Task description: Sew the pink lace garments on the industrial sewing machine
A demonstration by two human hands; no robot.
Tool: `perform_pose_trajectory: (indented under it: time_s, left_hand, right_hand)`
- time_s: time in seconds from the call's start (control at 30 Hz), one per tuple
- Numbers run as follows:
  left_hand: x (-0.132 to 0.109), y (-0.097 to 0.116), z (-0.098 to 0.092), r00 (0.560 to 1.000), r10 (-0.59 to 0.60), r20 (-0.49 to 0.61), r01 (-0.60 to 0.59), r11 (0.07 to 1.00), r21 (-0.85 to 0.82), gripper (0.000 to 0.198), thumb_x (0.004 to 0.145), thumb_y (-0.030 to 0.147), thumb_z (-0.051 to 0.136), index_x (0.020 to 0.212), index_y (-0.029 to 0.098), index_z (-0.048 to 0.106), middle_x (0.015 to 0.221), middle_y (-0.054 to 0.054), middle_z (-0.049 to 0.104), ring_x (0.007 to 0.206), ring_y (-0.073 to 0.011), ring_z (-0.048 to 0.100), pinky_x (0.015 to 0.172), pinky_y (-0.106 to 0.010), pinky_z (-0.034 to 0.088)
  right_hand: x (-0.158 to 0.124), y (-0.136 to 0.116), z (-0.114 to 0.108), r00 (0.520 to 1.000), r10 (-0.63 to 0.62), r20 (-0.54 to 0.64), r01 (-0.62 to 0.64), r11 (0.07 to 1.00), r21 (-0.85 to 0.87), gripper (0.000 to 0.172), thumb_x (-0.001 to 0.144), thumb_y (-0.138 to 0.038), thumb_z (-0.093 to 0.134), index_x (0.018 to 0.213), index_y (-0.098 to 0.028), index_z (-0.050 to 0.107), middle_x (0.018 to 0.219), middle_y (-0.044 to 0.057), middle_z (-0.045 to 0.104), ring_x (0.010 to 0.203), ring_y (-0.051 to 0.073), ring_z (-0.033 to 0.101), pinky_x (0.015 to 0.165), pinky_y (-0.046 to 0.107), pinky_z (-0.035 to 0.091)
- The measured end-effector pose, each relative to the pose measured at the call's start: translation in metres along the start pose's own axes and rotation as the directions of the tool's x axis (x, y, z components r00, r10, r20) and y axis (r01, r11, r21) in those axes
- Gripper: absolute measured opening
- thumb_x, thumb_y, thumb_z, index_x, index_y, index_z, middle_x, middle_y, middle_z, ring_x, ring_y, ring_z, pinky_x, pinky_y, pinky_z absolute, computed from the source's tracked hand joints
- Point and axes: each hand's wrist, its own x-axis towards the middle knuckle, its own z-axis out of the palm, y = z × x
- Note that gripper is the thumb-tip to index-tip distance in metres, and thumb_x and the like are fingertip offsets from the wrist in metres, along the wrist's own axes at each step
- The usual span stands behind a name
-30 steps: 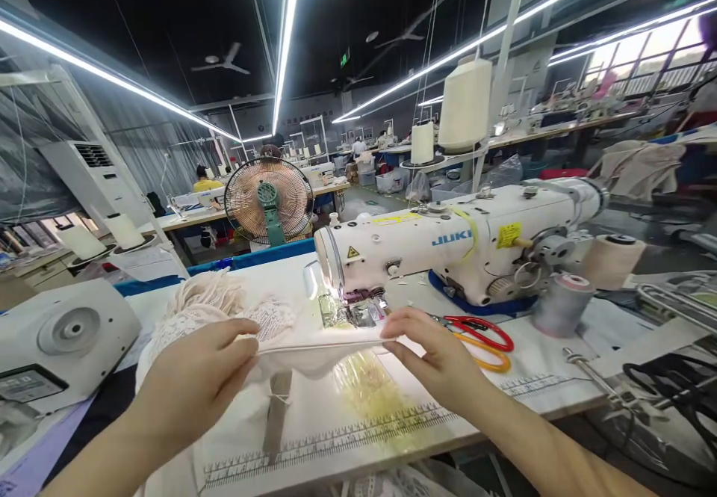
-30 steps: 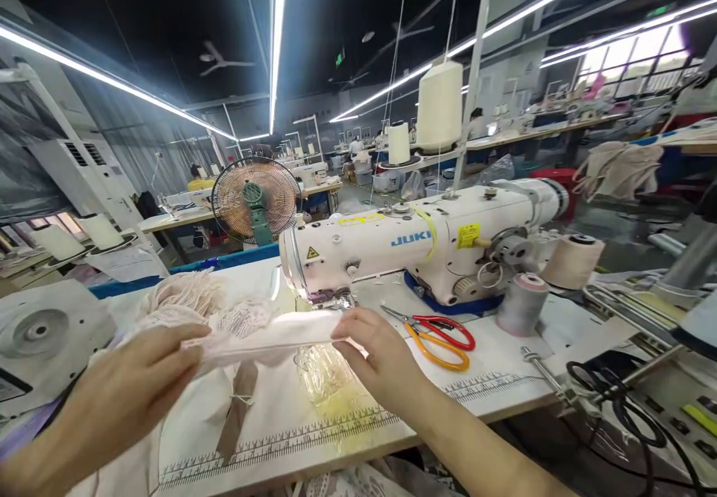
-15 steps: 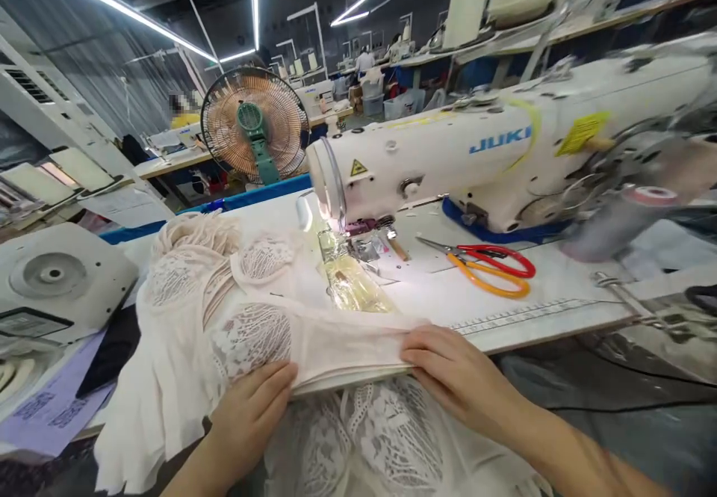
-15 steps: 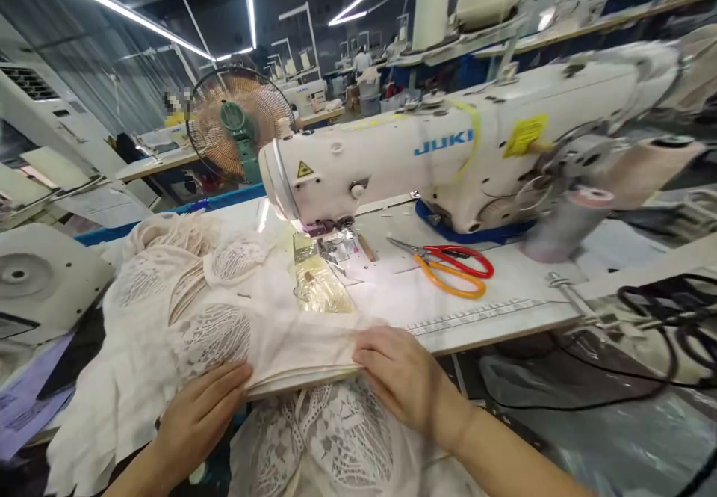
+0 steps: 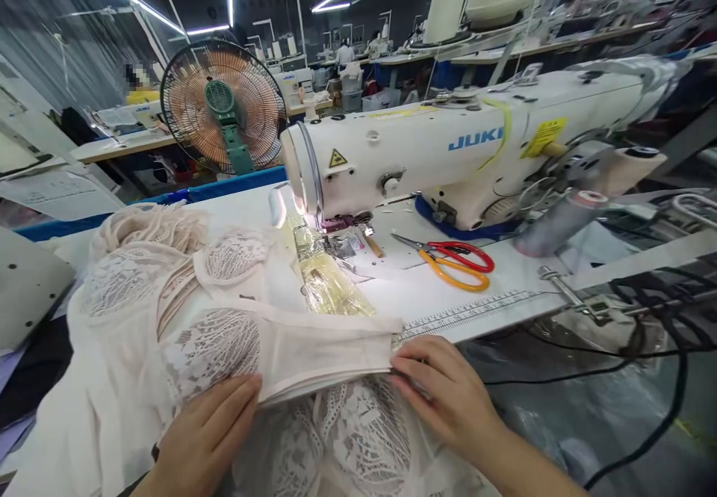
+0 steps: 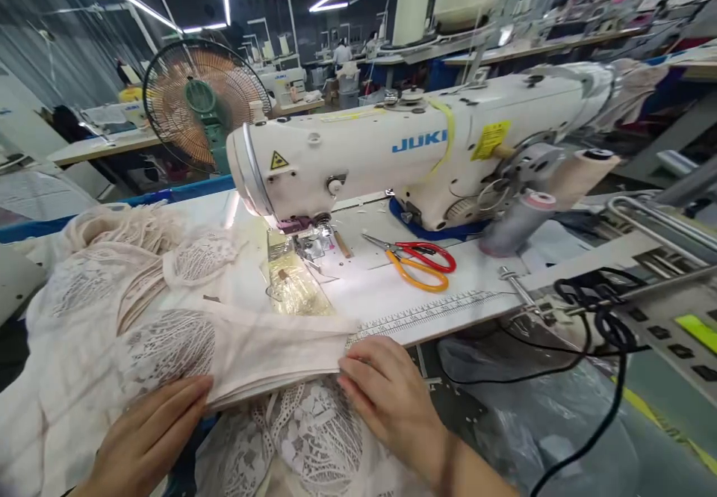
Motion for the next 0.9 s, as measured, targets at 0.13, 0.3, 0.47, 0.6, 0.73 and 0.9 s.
perform_pose_trajectory:
  time_s: [0.13,0.3,0.47,0.6,0.73,0.9]
  left_hand:
    - [0.002,0.000,0.000,1.000,-0.014,-0.007,0.014,1.000,0.026,0.027,0.089,0.003,0.042,0.109,0.011,0.059,0.108,-0.012,0.065,0.107,-0.0209,0.057,0.091,-0.032,0.046]
    - [0.011,0.007,-0.006,0.999,-0.032,-0.026,0.034,0.995,0.093,0.024,0.088,0.007,0.044,0.103,0.016,0.060,0.103,-0.008,0.067,0.098,-0.0193,0.061,0.082,-0.033,0.051]
    - [0.019,0.012,-0.018,0.998,-0.054,-0.007,0.055,0.991,0.121,0.023,0.087,0.005,0.045,0.104,0.014,0.059,0.101,-0.009,0.068,0.095,-0.0202,0.061,0.078,-0.034,0.052]
    - [0.027,0.015,-0.037,1.000,-0.030,0.001,0.029,0.980,0.196,0.022,0.086,0.004,0.046,0.102,0.009,0.059,0.100,-0.012,0.067,0.093,-0.0221,0.061,0.077,-0.035,0.052]
    - [0.034,0.020,-0.064,1.000,-0.017,0.008,0.014,0.958,0.287,0.023,0.086,0.006,0.044,0.105,0.009,0.057,0.101,-0.014,0.067,0.082,-0.0209,0.062,0.067,-0.031,0.051]
    - [0.049,0.041,-0.111,0.986,-0.161,0.047,0.136,0.930,0.340,0.026,0.087,0.011,0.038,0.100,0.017,0.058,0.101,-0.007,0.067,0.070,-0.0165,0.064,0.060,-0.025,0.049]
  right_hand:
    - [0.007,-0.005,0.004,1.000,0.005,0.026,-0.005,1.000,-0.001,0.012,0.085,-0.012,0.051,0.091,-0.019,0.059,0.084,0.006,0.060,0.080,0.020,0.055,0.069,0.035,0.047]
    - [0.000,-0.003,0.010,0.995,-0.101,0.020,0.102,0.995,-0.025,0.017,0.085,-0.007,0.049,0.085,-0.019,0.061,0.079,0.004,0.063,0.076,0.018,0.056,0.068,0.032,0.045]
    - [-0.009,0.001,0.009,0.977,-0.214,0.026,0.215,0.973,-0.080,0.018,0.084,-0.007,0.050,0.090,-0.019,0.062,0.082,0.003,0.067,0.078,0.019,0.060,0.073,0.032,0.046]
    - [-0.003,0.001,-0.003,0.962,-0.272,0.016,0.273,0.957,-0.100,0.018,0.084,-0.009,0.051,0.094,-0.021,0.062,0.088,0.003,0.070,0.083,0.018,0.063,0.076,0.031,0.049]
    - [0.011,-0.002,-0.021,0.948,-0.318,-0.019,0.316,0.946,-0.074,0.017,0.085,-0.014,0.052,0.099,-0.020,0.059,0.094,0.005,0.070,0.086,0.017,0.064,0.077,0.029,0.051]
    - [0.033,-0.022,-0.054,0.953,-0.298,-0.055,0.298,0.954,-0.012,0.014,0.082,-0.014,0.052,0.093,-0.021,0.056,0.088,0.004,0.068,0.078,0.016,0.064,0.069,0.024,0.052]
